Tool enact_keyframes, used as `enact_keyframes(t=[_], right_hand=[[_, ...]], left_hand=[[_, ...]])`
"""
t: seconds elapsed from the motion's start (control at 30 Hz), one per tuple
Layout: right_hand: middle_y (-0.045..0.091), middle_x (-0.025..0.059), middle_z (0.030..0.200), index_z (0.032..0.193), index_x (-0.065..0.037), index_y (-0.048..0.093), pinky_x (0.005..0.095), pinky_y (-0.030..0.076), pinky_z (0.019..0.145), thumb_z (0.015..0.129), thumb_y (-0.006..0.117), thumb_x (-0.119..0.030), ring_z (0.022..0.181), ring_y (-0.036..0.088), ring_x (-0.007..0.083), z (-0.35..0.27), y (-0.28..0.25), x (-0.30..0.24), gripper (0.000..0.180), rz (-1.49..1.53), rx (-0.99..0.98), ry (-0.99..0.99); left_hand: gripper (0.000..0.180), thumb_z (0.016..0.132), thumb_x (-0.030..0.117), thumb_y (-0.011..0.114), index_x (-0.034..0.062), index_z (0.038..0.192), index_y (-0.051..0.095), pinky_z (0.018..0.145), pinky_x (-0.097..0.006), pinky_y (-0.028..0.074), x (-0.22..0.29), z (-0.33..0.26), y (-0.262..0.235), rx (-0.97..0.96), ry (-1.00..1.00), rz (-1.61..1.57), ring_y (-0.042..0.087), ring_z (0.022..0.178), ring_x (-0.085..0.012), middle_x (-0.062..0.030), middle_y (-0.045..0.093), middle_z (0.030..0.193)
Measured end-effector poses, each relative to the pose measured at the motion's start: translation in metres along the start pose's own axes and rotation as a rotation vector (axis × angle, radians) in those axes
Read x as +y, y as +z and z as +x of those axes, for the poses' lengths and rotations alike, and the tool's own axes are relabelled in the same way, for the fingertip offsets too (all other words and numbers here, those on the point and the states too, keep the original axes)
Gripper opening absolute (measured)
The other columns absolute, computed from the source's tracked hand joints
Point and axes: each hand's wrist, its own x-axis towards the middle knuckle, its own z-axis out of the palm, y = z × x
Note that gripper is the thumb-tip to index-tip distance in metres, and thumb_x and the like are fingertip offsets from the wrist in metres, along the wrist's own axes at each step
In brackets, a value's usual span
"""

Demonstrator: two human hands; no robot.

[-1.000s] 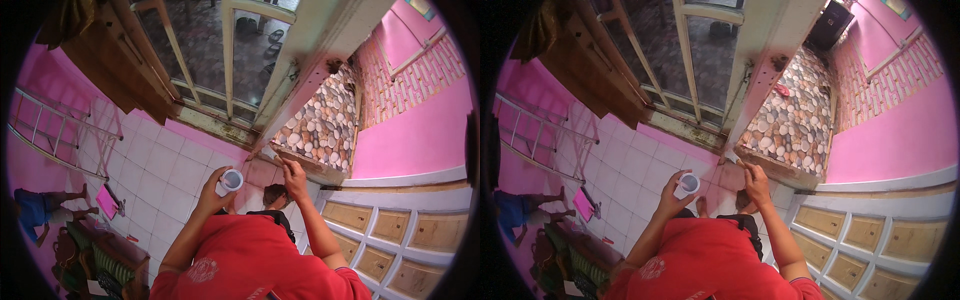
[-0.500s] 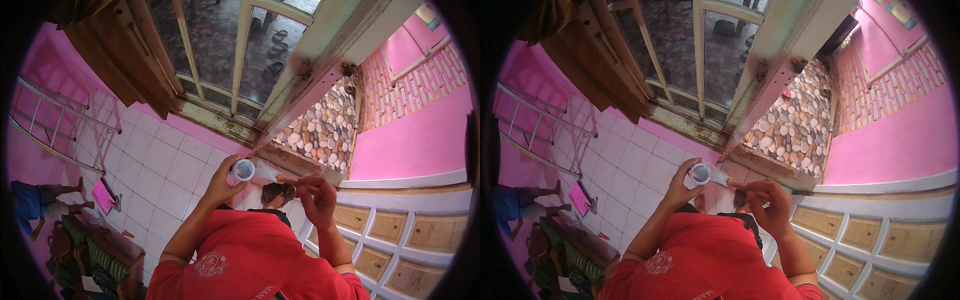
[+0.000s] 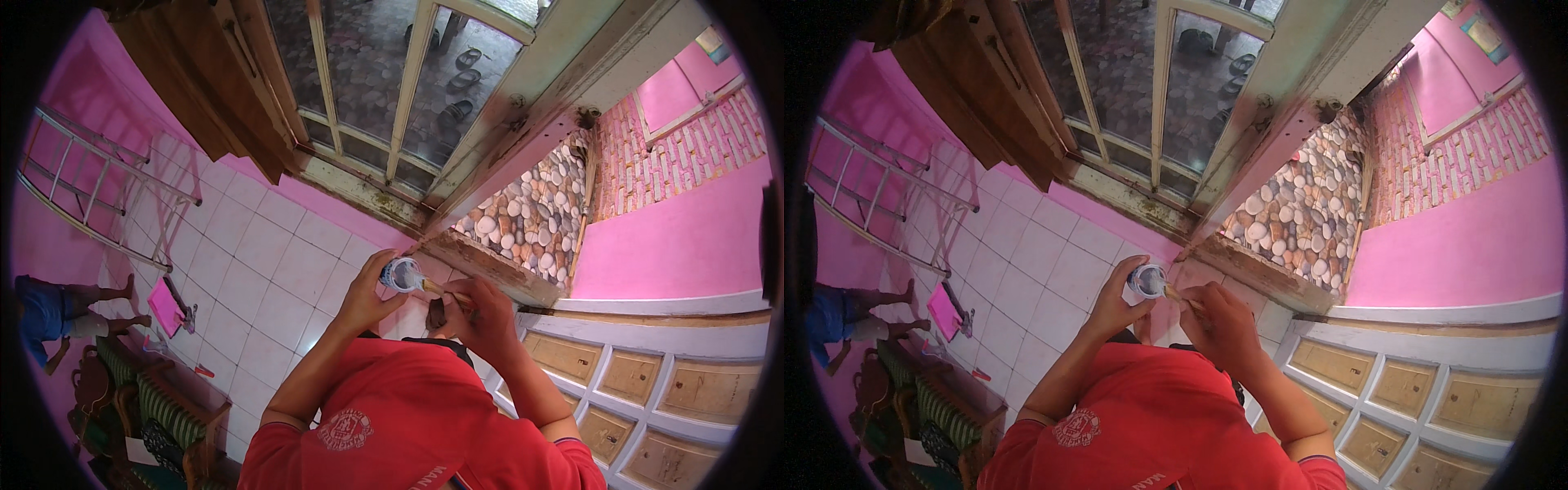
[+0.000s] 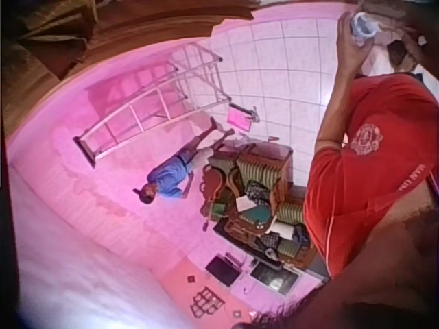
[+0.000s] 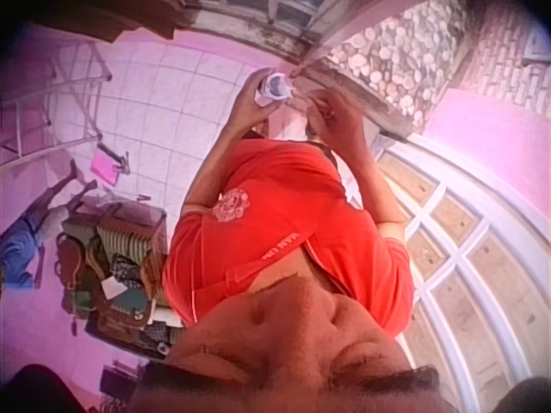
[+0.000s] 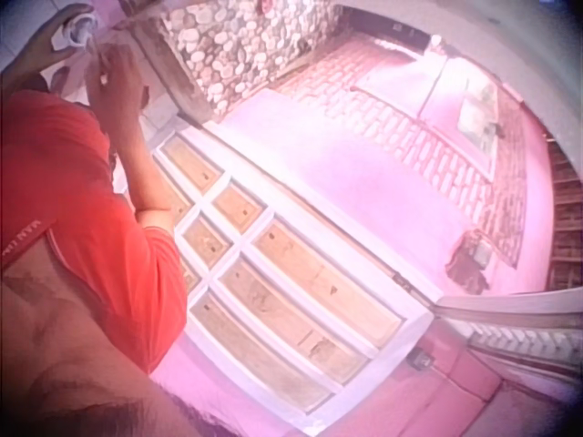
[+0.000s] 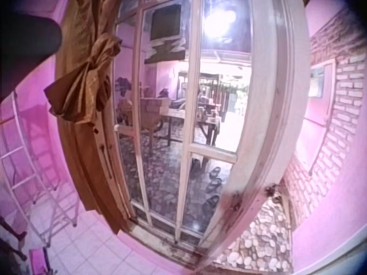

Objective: The person paints a door frame by hand using a brush and a small container of white paint.

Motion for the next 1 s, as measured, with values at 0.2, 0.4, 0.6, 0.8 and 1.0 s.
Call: enact_keyframes(t=[0.2,0.4,0.6,0.8,1.0], right_hand=[[0.065,0.0121,0.088,0.108,-0.006,0.065,0.0395,0.053,0.063,0.087,0.071,-0.009,0.071,0.067,0.0283,0.009,0.02,0.008,0.023,-0.052,-0.107,0.027],[0.065,0.0118,0.089,0.104,-0.007,0.063,0.0404,0.054,0.063,0.087,0.072,-0.012,0.072,0.068,0.0287,0.009,0.03,0.016,0.02,-0.105,-0.125,-0.027],[0.067,0.0124,0.092,0.107,-0.007,0.065,0.0394,0.055,0.065,0.088,0.073,-0.014,0.074,0.069,0.0292,0.004,0.032,0.015,0.022,-0.042,-0.097,0.057],[0.07,0.014,0.095,0.11,-0.005,0.066,0.036,0.056,0.067,0.089,0.073,-0.009,0.076,0.072,0.0256,-0.002,0.031,0.01,0.023,0.007,-0.002,0.22],[0.073,0.0141,0.092,0.112,-0.001,0.065,0.0298,0.055,0.066,0.094,0.071,-0.008,0.076,0.072,0.0186,-0.019,0.032,0.018,0.02,0.108,0.152,0.361]], left_hand=[[0.075,0.076,0.005,0.082,0.0043,0.144,0.05,0.113,-0.039,0.042,-0.006,-0.003,0.004,-0.012,0.034,0.012,0.052,0.135,-0.0304,-0.0159,0.053,0.143],[0.075,0.078,0.014,0.086,0.0049,0.144,0.05,0.108,-0.041,0.048,-0.008,-0.005,0.006,-0.02,0.042,0.085,0.056,0.132,-0.0341,-0.0173,0.055,0.143],[0.073,0.078,0.01,0.084,0.0032,0.143,0.051,0.112,-0.039,0.043,-0.01,-0.007,0.005,-0.036,-0.005,-0.002,0.054,0.134,-0.0292,-0.0157,0.055,0.142],[0.074,0.078,0.007,0.086,0.0033,0.143,0.051,0.112,-0.038,0.044,-0.01,-0.003,-0.001,-0.06,0.018,0.002,0.055,0.133,-0.0274,-0.0144,0.057,0.14],[0.076,0.078,0.005,0.086,0.0034,0.144,0.05,0.11,-0.038,0.045,-0.022,0.008,-0.001,-0.089,0.047,-0.049,0.057,0.13,-0.0265,-0.0138,0.059,0.14]])
